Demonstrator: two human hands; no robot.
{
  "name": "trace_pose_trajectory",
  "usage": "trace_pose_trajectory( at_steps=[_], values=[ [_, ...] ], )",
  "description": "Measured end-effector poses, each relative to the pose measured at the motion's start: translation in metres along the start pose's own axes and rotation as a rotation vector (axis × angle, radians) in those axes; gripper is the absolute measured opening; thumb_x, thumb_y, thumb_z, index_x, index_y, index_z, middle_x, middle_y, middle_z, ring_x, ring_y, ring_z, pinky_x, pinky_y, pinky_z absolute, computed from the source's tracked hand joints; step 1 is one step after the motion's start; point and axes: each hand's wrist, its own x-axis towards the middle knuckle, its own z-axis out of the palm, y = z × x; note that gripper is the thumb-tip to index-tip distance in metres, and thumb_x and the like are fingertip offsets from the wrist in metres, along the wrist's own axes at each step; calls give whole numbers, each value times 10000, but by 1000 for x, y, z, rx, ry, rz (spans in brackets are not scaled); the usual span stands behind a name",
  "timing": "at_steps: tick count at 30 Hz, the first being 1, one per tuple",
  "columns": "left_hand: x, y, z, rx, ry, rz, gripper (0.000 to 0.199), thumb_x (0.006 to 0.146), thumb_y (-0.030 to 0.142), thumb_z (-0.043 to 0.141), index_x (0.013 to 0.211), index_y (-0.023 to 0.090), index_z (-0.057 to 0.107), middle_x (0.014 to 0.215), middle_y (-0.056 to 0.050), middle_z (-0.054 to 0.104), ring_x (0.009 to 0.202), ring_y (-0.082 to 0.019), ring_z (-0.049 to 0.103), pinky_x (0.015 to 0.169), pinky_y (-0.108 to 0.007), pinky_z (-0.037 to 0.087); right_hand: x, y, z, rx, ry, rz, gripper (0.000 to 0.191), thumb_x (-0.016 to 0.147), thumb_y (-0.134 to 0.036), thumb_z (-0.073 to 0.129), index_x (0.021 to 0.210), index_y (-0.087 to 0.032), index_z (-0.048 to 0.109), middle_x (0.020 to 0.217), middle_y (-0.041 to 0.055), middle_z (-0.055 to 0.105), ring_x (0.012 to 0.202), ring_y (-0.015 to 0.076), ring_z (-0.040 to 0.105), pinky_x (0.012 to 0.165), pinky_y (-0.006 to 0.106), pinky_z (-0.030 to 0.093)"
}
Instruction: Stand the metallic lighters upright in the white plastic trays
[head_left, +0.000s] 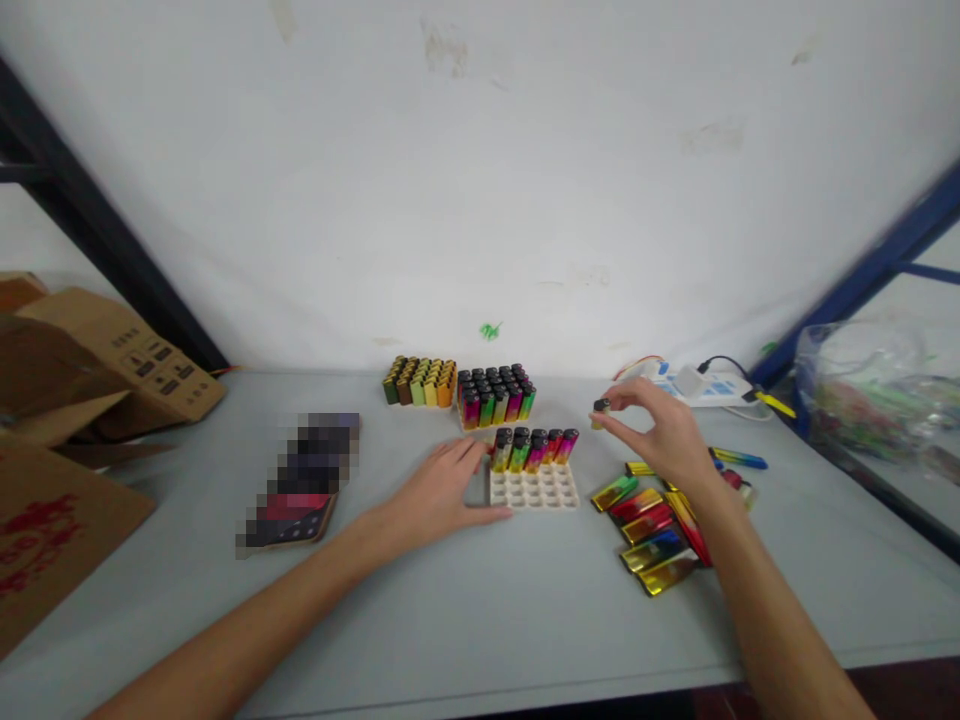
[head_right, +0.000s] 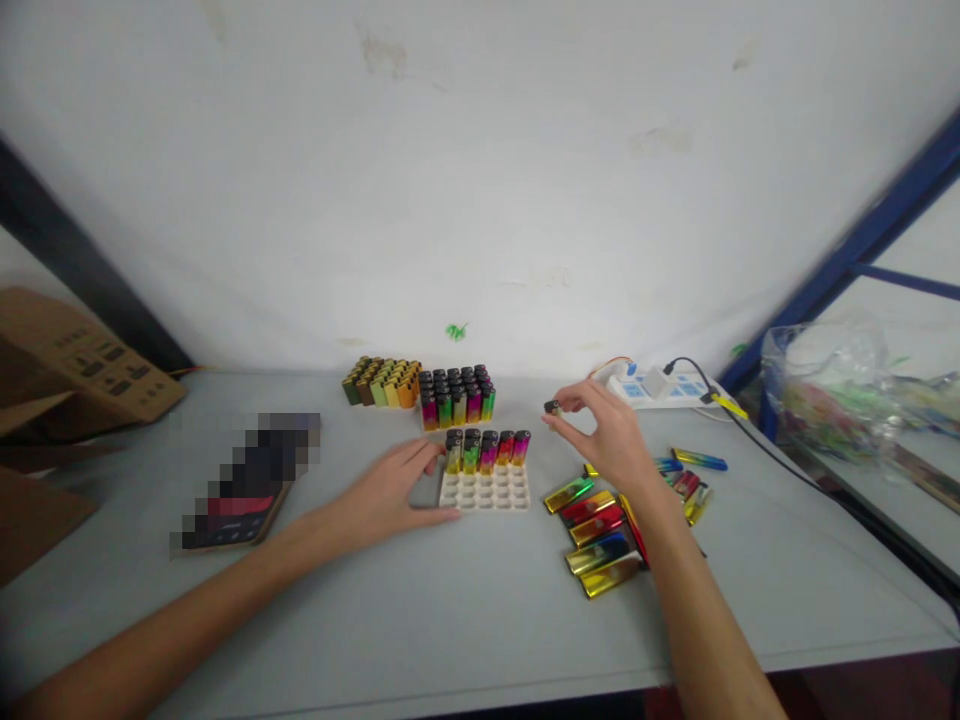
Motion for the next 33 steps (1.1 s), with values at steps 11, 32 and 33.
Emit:
trace_pose_trajectory(
  at_steps=[11,32,33],
  values=[
    [1,-1,0,-12,-7,-1,599,795,669,727,1082,181,530,1035,-89,618,971,-299,607,887,-429,493,-3,-16,3,299,-175,159,296,888,-468,719,975,-208,607,715,-4,643,603,140,609,592,290,548],
    [0,0,-1,10,1,8,571,802,670,717,1073,199,539,1044,-77,619,960,-281,612,877,-408,495,-7,-37,21,440,-420,270,347,899,-570,657,965,-241,567,682,-11,749,563,160,719,574,274,615],
    [0,0,-1,8,2,6,573,800,664,723,1075,197,539,1045,-78,620,965,-283,612,883,-409,494,-7,-38,22,441,-423,272,340,902,-562,658,965,-240,564,685,-11,751,569,162,724,579,275,617]
  ],
)
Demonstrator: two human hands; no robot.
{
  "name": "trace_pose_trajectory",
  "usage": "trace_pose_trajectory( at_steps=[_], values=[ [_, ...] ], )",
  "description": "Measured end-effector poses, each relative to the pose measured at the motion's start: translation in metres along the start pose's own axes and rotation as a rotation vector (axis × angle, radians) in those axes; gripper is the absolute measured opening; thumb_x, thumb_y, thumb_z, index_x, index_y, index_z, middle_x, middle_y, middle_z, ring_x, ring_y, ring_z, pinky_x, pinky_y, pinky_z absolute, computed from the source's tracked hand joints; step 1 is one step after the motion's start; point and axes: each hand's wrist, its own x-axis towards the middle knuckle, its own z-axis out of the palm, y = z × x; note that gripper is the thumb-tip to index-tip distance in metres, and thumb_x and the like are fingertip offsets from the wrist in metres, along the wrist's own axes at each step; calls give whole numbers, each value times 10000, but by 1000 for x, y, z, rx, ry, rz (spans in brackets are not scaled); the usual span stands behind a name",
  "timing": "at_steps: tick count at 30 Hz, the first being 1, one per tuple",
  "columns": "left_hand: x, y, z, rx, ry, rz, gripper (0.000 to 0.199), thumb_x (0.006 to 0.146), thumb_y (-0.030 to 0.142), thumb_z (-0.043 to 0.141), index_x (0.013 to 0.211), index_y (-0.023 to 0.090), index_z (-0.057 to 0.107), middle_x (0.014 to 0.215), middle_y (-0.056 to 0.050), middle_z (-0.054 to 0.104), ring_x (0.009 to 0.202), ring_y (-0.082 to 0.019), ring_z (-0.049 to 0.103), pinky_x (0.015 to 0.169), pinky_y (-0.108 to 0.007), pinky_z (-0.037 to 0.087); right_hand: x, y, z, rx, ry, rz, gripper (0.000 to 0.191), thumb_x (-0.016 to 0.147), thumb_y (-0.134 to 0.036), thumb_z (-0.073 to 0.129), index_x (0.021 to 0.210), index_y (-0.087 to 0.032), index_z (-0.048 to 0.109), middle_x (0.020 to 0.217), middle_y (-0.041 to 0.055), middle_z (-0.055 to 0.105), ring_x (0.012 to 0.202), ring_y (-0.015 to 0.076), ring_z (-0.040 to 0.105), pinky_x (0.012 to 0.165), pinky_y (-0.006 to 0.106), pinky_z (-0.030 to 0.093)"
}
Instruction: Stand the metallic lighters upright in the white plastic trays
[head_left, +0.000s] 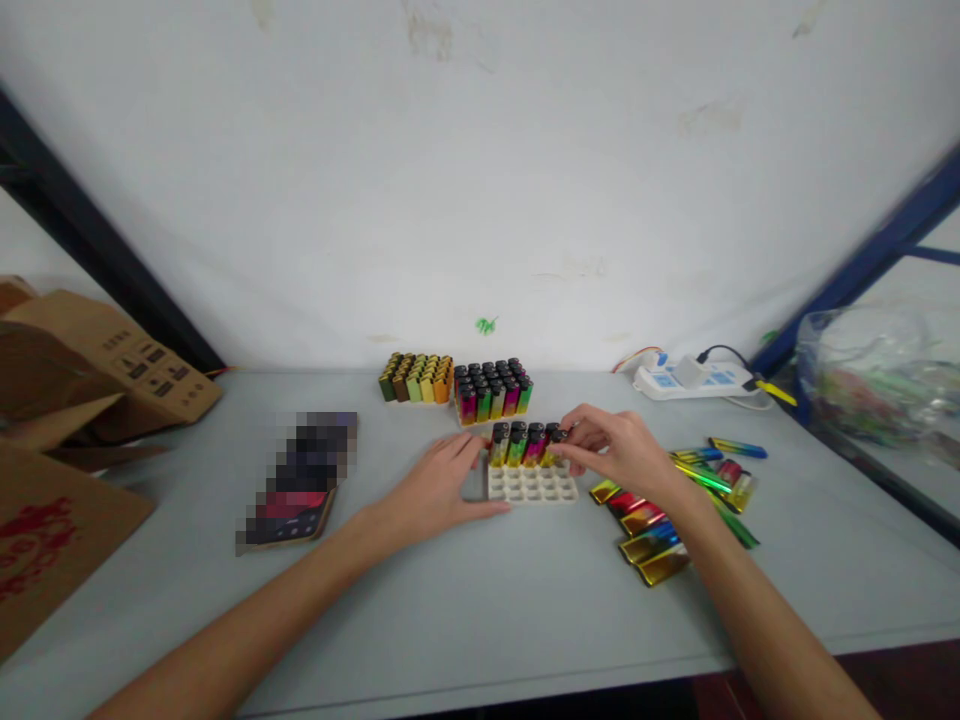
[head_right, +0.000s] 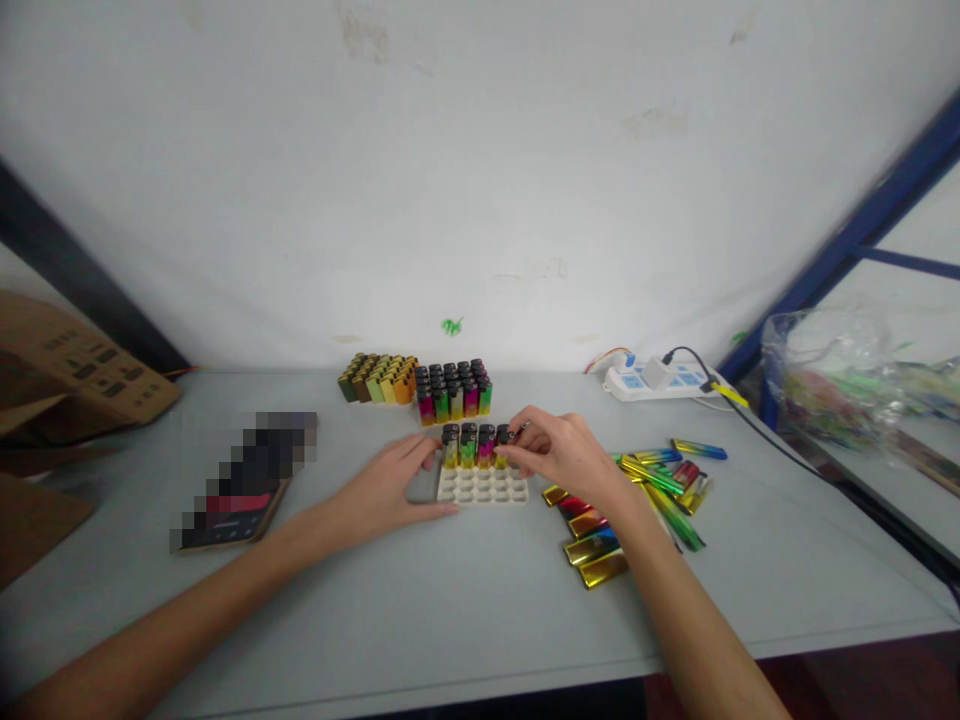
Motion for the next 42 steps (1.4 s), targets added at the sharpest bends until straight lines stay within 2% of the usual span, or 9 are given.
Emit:
trace_pose_trajectory(
  at_steps=[7,12,17,23,28,30,33,37,42],
  values=[
    [0,-1,2,-3,5,1,587,797,674,722,1072,192,534,1043,-80,622,979,-286,609,904,-416,490,1,1,4,10,-20,-7,305,915,-515,663,978,-237,554,707,-9,755,606,170,745,611,280,625],
    [0,0,0,-1,2,0,578,807,672,710,1083,193,541,1048,-79,622,968,-283,612,882,-408,496,-1,-1,-5,-12,106,-19,343,915,-540,655,1022,-222,588,712,1,741,556,155,713,565,263,595],
    [-1,-1,0,-8,9,5,589,810,689,694,1085,192,539,1035,-84,623,964,-287,614,885,-419,504,-8,15,-44,-272,376,33,369,953,-573,573,935,-210,634,653,13,712,496,154,665,535,275,545],
    [-1,-3,1,-16,14,7,599,815,703,676,1104,192,558,1036,-83,627,957,-287,616,881,-418,507,-38,52,-102,-622,566,174,455,959,-599,500,956,-196,710,882,105,765,783,270,732,739,400,573],
    [0,-5,2,-27,39,2,637,811,728,656,1141,190,573,1044,-89,635,983,-297,619,913,-428,499,-95,98,-113,-774,335,150,511,969,-601,433,1160,-199,684,1223,161,688,1202,340,610,1047,519,464],
    [1,-5,3,-27,41,-3,637,802,724,669,1129,186,578,1040,-94,636,984,-304,620,914,-434,501,-119,119,-108,-812,313,232,567,966,-614,395,1220,-185,664,1289,189,648,1261,366,567,1067,563,438],
    [2,-5,3,-19,42,-1,622,798,711,682,1114,185,577,1030,-92,633,981,-304,619,913,-435,505,-140,143,-100,-817,302,285,497,1010,-516,335,1247,-209,646,1292,158,645,1242,315,578,1074,527,442],
    [1,-3,1,-14,48,-2,609,804,719,669,1104,197,578,1020,-80,634,969,-290,625,900,-418,516,-133,149,-93,-893,318,279,424,1025,-439,345,1152,-183,657,1098,161,693,1039,305,626,973,501,484],
    [1,-3,1,-25,60,1,611,806,736,655,1087,198,583,1015,-82,641,963,-292,632,892,-420,520,-101,132,-83,-995,181,314,422,1052,-398,268,1005,-181,627,970,152,699,926,285,644,863,415,490]
  ],
)
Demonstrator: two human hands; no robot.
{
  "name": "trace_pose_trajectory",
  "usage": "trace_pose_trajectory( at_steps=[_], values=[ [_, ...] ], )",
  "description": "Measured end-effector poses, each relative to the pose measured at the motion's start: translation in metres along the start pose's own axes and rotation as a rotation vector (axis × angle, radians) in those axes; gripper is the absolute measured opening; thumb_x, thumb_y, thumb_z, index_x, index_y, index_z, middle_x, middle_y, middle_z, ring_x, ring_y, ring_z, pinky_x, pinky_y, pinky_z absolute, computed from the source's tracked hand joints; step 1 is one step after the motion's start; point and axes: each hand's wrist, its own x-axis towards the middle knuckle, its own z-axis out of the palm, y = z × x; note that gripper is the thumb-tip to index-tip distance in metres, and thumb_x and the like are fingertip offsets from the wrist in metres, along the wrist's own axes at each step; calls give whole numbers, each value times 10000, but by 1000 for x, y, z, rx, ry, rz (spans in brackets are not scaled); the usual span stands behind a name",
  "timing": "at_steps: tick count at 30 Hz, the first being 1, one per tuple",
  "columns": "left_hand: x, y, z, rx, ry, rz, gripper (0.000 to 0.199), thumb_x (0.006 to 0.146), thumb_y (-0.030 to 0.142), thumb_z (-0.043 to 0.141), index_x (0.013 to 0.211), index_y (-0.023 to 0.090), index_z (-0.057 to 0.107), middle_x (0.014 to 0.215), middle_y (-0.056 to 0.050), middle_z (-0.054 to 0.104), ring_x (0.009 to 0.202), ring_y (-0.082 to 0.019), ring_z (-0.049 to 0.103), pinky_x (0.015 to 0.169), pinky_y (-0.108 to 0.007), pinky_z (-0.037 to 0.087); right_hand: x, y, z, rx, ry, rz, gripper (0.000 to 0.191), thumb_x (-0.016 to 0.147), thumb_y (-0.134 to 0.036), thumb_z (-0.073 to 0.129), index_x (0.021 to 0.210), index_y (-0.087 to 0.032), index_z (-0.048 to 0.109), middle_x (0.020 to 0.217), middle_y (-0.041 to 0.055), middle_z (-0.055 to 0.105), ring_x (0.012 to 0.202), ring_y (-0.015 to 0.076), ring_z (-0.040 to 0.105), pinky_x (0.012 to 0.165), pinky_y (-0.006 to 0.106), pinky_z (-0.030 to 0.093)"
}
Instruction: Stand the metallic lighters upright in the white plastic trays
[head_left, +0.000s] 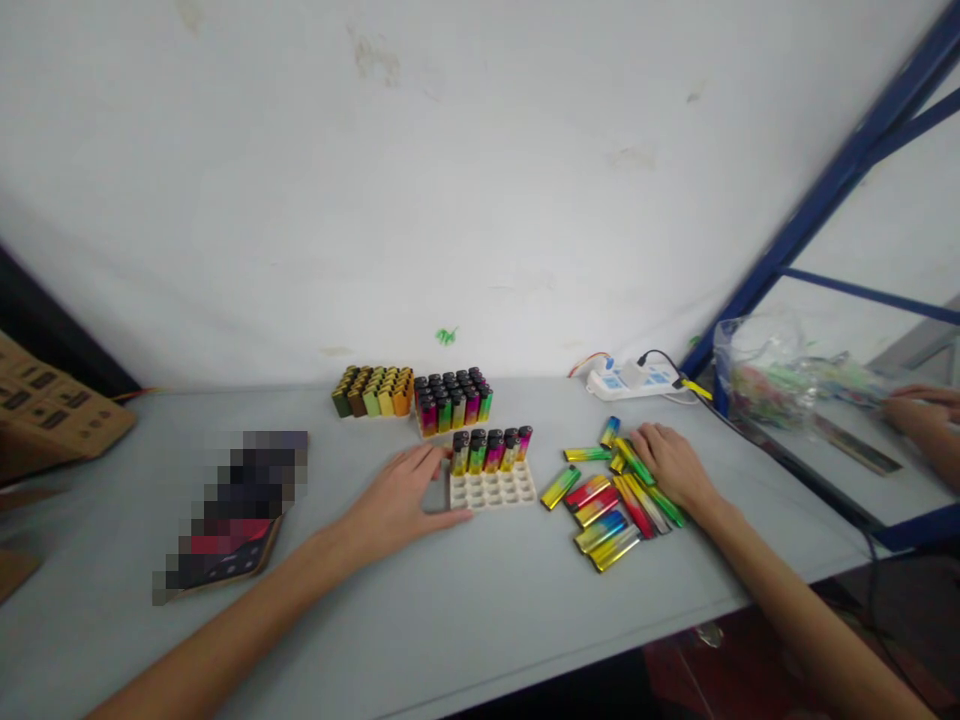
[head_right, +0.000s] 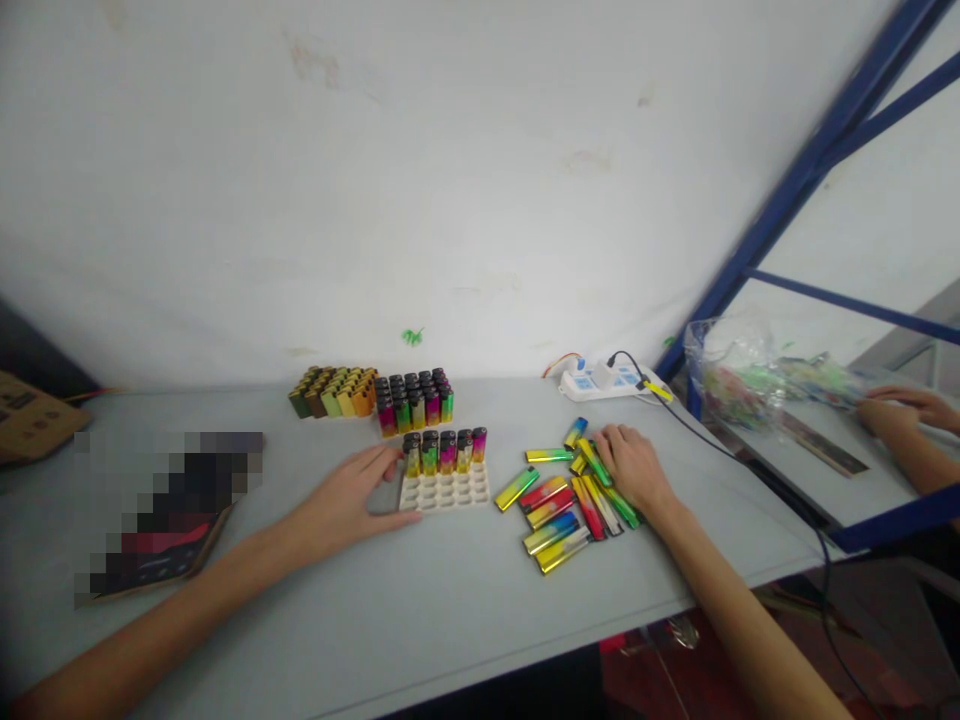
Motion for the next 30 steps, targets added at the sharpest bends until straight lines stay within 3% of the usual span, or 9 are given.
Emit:
trace_pose_trajectory(
  at_steps=[5,9,12,16,19,22,26,30],
  values=[
    [0,-1,0,15,-9,-9,609,799,718,676,1099,198,576,1013,-83,640,975,-300,630,904,-433,519,18,-29,-15,0,-115,171,477,1067,-490,220,930,-206,577,921,122,720,814,244,680,694,331,447],
    [-1,-1,0,16,-25,-16,630,801,710,682,1133,187,570,1045,-96,633,997,-307,618,923,-449,511,28,-38,-25,69,-161,188,497,1053,-544,222,885,-220,560,847,118,720,776,262,676,657,333,411],
    [-1,-1,1,12,-31,-16,629,811,710,673,1138,182,569,1040,-96,630,990,-307,616,926,-454,506,34,-37,-32,179,-120,164,497,1051,-532,215,850,-227,552,786,99,700,760,261,664,698,345,430],
    [0,-1,1,4,-24,-17,627,802,718,673,1124,189,576,1027,-90,631,986,-306,620,919,-441,506,44,-36,-44,352,-29,188,435,1026,-481,311,876,-205,612,844,95,715,787,254,666,728,362,478],
    [1,0,0,7,-41,-24,624,806,709,677,1127,184,573,1037,-94,627,1001,-308,615,925,-440,503,52,-47,-57,573,-31,90,342,976,-448,465,1065,-195,677,1058,96,736,930,252,679,834,393,528],
    [1,2,-1,13,-60,-41,625,810,687,687,1143,172,569,1052,-102,625,1028,-316,609,938,-444,497,62,-74,-73,822,-72,-105,384,945,-459,575,1239,-229,665,1261,101,680,1067,250,662,923,413,551],
    [1,4,-3,8,-62,-44,605,805,666,701,1135,174,580,1050,-96,633,1026,-315,614,944,-441,495,73,-114,-90,1067,-150,-290,385,897,-453,684,1219,-243,689,1209,97,686,1028,232,676,862,385,595],
    [0,5,-3,16,-80,-49,586,805,661,707,1106,176,578,1060,-99,625,1030,-319,607,942,-446,490,78,-136,-84,1179,-74,-360,311,876,-397,733,1150,-251,709,1160,83,679,1079,228,654,878,374,605]
  ],
)
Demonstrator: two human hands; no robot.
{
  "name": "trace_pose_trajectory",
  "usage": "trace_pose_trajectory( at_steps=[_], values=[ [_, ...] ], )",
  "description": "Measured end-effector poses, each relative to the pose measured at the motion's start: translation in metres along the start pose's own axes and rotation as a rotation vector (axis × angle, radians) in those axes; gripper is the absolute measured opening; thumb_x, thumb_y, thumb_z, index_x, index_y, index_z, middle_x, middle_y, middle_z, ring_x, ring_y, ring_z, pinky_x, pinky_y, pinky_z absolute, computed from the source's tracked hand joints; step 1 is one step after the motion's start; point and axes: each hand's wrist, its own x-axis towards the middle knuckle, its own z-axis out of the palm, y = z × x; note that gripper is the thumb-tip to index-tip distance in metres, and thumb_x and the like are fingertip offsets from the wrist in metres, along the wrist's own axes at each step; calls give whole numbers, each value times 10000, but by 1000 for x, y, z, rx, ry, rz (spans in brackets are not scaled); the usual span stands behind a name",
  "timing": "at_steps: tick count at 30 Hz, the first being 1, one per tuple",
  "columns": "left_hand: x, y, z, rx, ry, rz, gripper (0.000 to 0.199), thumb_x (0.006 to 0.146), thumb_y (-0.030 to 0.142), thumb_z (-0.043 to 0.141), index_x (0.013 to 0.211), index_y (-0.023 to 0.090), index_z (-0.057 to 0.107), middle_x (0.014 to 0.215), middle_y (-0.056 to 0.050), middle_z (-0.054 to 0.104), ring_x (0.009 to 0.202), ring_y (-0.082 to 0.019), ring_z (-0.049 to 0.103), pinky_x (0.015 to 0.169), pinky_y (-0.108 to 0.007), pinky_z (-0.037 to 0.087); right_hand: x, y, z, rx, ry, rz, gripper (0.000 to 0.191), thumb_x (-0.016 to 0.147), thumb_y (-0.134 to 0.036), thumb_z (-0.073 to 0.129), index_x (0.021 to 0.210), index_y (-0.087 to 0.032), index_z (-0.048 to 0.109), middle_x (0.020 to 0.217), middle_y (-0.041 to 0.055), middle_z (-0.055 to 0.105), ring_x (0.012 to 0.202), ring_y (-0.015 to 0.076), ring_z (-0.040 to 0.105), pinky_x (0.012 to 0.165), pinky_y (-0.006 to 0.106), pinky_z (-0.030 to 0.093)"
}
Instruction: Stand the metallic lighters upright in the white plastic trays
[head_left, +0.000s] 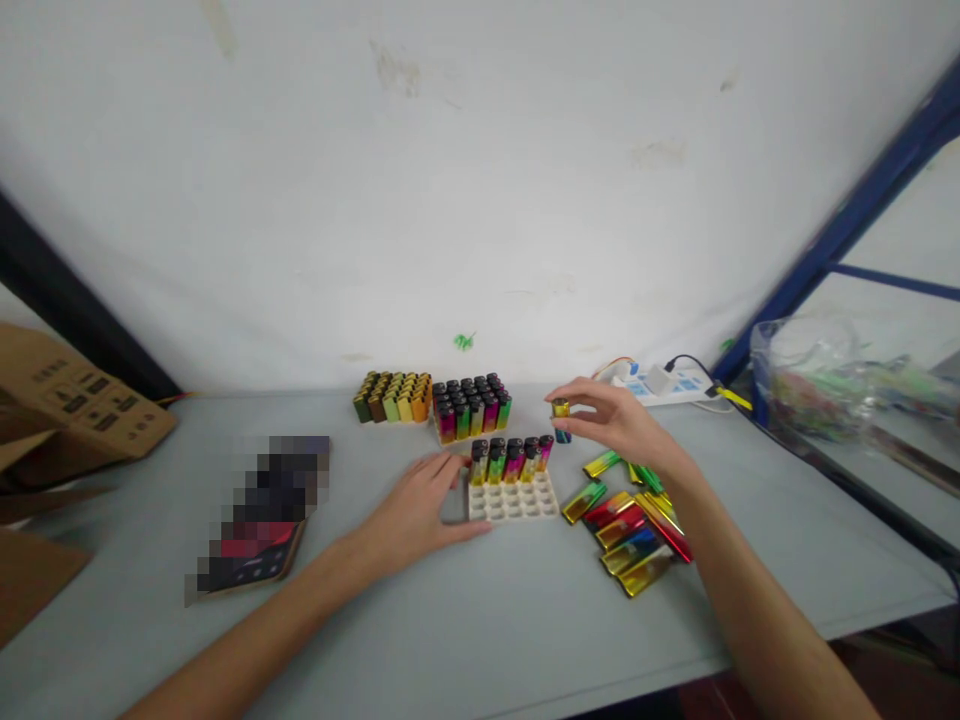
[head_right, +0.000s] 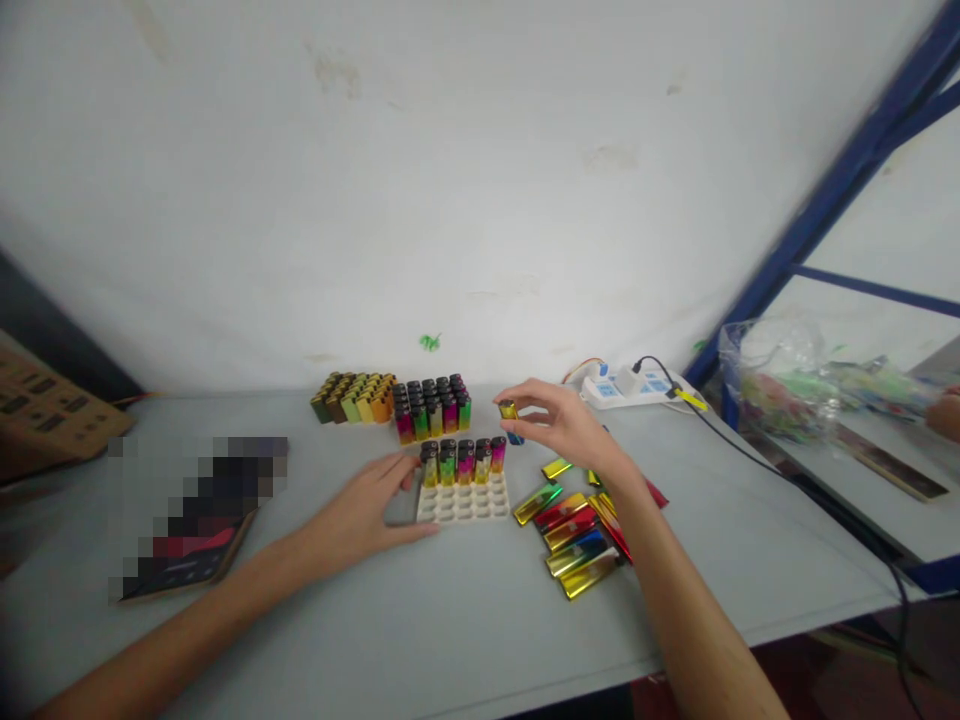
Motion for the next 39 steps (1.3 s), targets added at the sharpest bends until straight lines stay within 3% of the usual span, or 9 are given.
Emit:
trace_pose_trajectory(
  at_steps=[8,12,16,19,23,26,29,34,39],
  values=[
    [-1,1,-1,0,4,27,541,828,646,705,1059,184,545,1036,-79,607,991,-292,596,923,-427,486,-11,11,21,-302,115,-178,278,968,-343,633,1229,-261,683,1102,74,676,1001,213,657,897,399,581],
    [-1,0,-1,5,9,33,542,822,659,704,1049,195,540,1029,-73,608,984,-289,597,914,-421,489,-14,6,25,-413,135,-193,348,1024,-310,536,1363,-276,607,1116,81,638,1019,214,639,922,404,556],
    [-1,-1,0,13,12,44,554,833,673,684,1069,193,540,1029,-73,606,978,-287,597,911,-429,491,-15,8,27,-454,182,-199,378,1000,-315,584,1376,-269,576,1051,66,651,953,208,648,870,391,569],
    [-1,-2,0,11,10,47,563,829,664,695,1089,189,541,1033,-76,607,987,-291,599,916,-431,492,-16,11,26,-389,303,-147,327,936,-351,687,1239,-249,621,1007,53,688,885,199,672,797,362,589],
    [-1,-1,-1,6,5,46,577,831,657,700,1123,185,542,1047,-82,610,1012,-295,599,926,-431,492,-17,7,25,-78,445,-72,326,827,-358,808,1049,-248,598,1017,42,699,927,203,701,751,329,604],
    [-1,-1,-1,10,12,54,580,837,661,691,1140,189,540,1049,-81,611,1014,-294,598,931,-433,490,-19,-5,27,177,341,-63,314,821,-302,815,1024,-252,581,1048,41,708,984,196,701,778,315,608],
    [-1,-2,0,10,13,58,583,837,668,685,1145,195,538,1044,-78,611,1000,-289,599,925,-428,490,-24,-20,29,245,183,-40,227,862,-269,775,1036,-240,632,1097,56,719,1040,196,692,868,335,600],
    [-1,-4,1,8,20,53,569,827,672,688,1110,200,545,1025,-70,612,967,-283,602,908,-422,490,-28,-27,29,52,-3,32,226,947,-346,667,1130,-219,706,1136,77,721,1009,199,697,842,328,596],
    [-1,-1,-1,-1,17,40,541,821,669,692,1059,202,557,1013,-65,615,953,-280,604,890,-416,495,-29,-18,31,-164,-1,71,423,891,-428,726,1248,-253,582,771,-22,707,667,153,683,610,270,552]
  ],
)
